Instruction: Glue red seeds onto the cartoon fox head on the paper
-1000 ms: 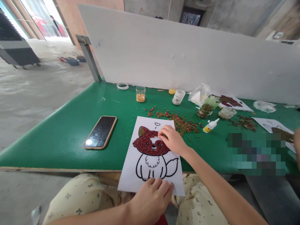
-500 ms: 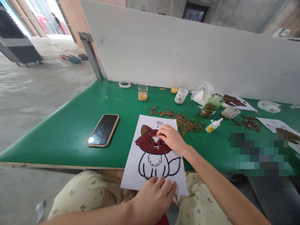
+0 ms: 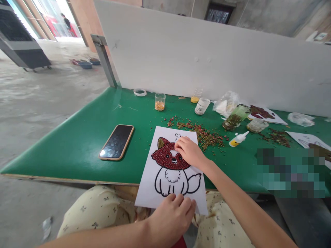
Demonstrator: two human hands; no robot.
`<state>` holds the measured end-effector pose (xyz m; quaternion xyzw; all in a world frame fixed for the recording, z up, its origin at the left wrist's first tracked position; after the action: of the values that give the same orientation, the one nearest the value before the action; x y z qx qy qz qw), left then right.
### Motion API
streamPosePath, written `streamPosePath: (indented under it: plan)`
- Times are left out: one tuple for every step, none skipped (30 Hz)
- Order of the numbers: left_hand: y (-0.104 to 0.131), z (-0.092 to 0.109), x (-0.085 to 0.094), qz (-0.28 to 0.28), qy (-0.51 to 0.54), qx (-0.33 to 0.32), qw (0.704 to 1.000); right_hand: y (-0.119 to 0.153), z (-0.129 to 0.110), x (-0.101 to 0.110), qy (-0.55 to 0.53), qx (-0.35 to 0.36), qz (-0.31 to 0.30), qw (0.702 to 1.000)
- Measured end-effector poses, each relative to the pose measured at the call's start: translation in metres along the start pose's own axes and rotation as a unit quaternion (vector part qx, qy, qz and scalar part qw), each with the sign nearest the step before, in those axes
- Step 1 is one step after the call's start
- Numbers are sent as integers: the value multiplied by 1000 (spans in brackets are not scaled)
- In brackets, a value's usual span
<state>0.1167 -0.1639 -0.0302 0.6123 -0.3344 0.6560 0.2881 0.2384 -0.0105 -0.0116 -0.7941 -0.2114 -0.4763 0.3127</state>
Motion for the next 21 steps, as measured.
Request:
streamPosePath:
  plan:
    - [0, 0, 0, -1, -1, 1, 1000, 0, 0, -1, 3, 4, -1, 1000]
    - [0, 0, -1, 0, -2, 2, 1000, -1, 0, -2, 6, 8, -2, 1000]
    - [0, 0, -1, 1, -2, 1, 1000, -1, 1, -3, 8, 11, -3, 1000]
    - [0, 0, -1, 2, -3, -1, 1000, -1, 1, -3, 10, 15, -6, 1000]
    - [0, 0, -1, 5, -3, -2, 1000, -1, 1, -4, 12, 17, -10, 1000]
    - [1, 0, -1, 7, -3, -2, 1000, -1, 2, -4, 15, 18, -14, 1000]
    - [1, 0, -1, 10, -2, -2, 1000, 0, 2, -4, 18, 18, -19, 1000]
    - [1, 0, -1, 11, 0, -2, 1000, 0, 2, -4, 21, 19, -22, 999]
    - [1, 0, -1, 12, 2, -2, 1000, 0, 2, -4, 23, 18, -23, 999]
    - [1, 0, 0, 12, 3, -1, 1000, 0, 2, -4, 25, 18, -23, 999]
    - [1, 0, 0, 10, 3, -1, 1000, 0, 2, -4, 27, 17, -21, 999]
    - [1, 0, 0, 6, 2, -2, 1000, 1, 1, -4, 27, 17, -19, 999]
    - [1, 1, 0, 1, 0, -2, 1000, 1, 1, -3, 28, 17, -16, 999]
    - [1, 1, 0, -4, -3, -2, 1000, 1, 1, -3, 29, 18, -15, 999]
    - [1, 1, 0, -9, -5, -3, 1000, 1, 1, -3, 30, 19, -16, 999]
    - [1, 1, 0, -12, -7, -4, 1000, 1, 0, -4, 33, 21, -18, 999]
    - [1, 1, 0, -12, -7, -4, 1000, 1, 0, -4, 35, 23, -20, 999]
    - [1, 0, 0, -11, -7, -4, 1000, 0, -1, -4, 38, 24, -23, 999]
    - [1, 0, -1, -10, -7, -3, 1000, 0, -1, -4, 41, 24, -27, 999]
    - [0, 0, -1, -7, -5, -3, 1000, 0, -2, -4, 44, 23, -31, 998]
    - [0, 0, -1, -3, -2, -2, 1000, -1, -2, -5, 47, 22, -34, 998]
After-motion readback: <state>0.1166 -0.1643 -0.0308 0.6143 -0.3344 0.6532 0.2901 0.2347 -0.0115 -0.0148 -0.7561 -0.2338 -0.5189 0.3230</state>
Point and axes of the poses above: each hand's wrist, its own y-axis away from the middle knuckle, its own x-axis out of the back of the hand, z = x × y, the point moved 2 cm from there along -y, towards the middle knuckle, and after that the axes turned 8 degrees about x, right-handed, at the moved point
